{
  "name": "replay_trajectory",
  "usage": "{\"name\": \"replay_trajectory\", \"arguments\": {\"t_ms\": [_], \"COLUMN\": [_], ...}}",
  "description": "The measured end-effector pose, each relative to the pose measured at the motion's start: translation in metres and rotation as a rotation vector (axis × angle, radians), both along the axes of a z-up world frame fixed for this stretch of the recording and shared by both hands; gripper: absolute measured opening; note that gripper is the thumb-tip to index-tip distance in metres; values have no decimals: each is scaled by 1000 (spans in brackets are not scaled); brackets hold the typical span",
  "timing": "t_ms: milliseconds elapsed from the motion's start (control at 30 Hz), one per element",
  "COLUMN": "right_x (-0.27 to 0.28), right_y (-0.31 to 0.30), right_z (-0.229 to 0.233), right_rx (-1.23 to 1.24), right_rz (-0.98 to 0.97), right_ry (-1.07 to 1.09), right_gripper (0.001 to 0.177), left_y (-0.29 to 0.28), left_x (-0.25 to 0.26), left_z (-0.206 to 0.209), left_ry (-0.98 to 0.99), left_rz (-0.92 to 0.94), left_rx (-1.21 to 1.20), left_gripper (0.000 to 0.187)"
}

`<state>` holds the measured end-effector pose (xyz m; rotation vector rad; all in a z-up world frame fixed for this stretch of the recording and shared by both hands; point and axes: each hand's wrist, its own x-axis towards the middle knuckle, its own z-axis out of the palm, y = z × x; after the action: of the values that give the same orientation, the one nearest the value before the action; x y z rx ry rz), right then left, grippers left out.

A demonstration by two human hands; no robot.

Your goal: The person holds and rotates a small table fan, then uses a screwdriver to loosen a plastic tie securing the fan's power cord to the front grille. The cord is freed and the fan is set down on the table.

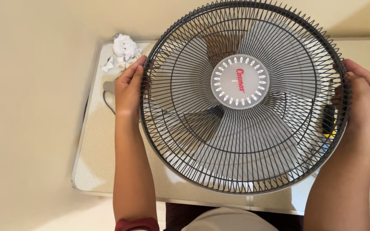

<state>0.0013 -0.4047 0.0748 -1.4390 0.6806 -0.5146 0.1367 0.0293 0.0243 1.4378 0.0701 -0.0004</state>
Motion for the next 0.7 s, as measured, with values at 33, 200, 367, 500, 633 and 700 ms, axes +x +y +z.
{"name": "replay_trajectory", "arguments": {"t_ms": [33, 200, 367, 500, 633, 700], "right_x": [0, 2, 0, 4, 6, 11], "right_y": [-1, -16, -37, -39, -34, -33], "right_z": [-1, -18, -39, -39, -25, -17], "right_rx": [6, 27, -43, -11, 32, 42], "right_rz": [2, 0, 92, 88, 104, 150], "right_ry": [-3, -5, -19, -41, -21, -16], "right_gripper": [28, 28, 32, 37, 44, 46], "left_y": [0, 2, 4, -1, -7, -10], "left_x": [0, 4, 7, 7, 3, -8], "left_z": [-1, -6, -9, -5, 17, 27], "left_ry": [-1, 15, -2, -25, 281, 233], "left_rz": [0, 9, -2, 7, 30, -9], "left_rx": [4, 18, 48, 18, -21, 38], "left_gripper": [34, 34, 34, 37, 57, 60]}}
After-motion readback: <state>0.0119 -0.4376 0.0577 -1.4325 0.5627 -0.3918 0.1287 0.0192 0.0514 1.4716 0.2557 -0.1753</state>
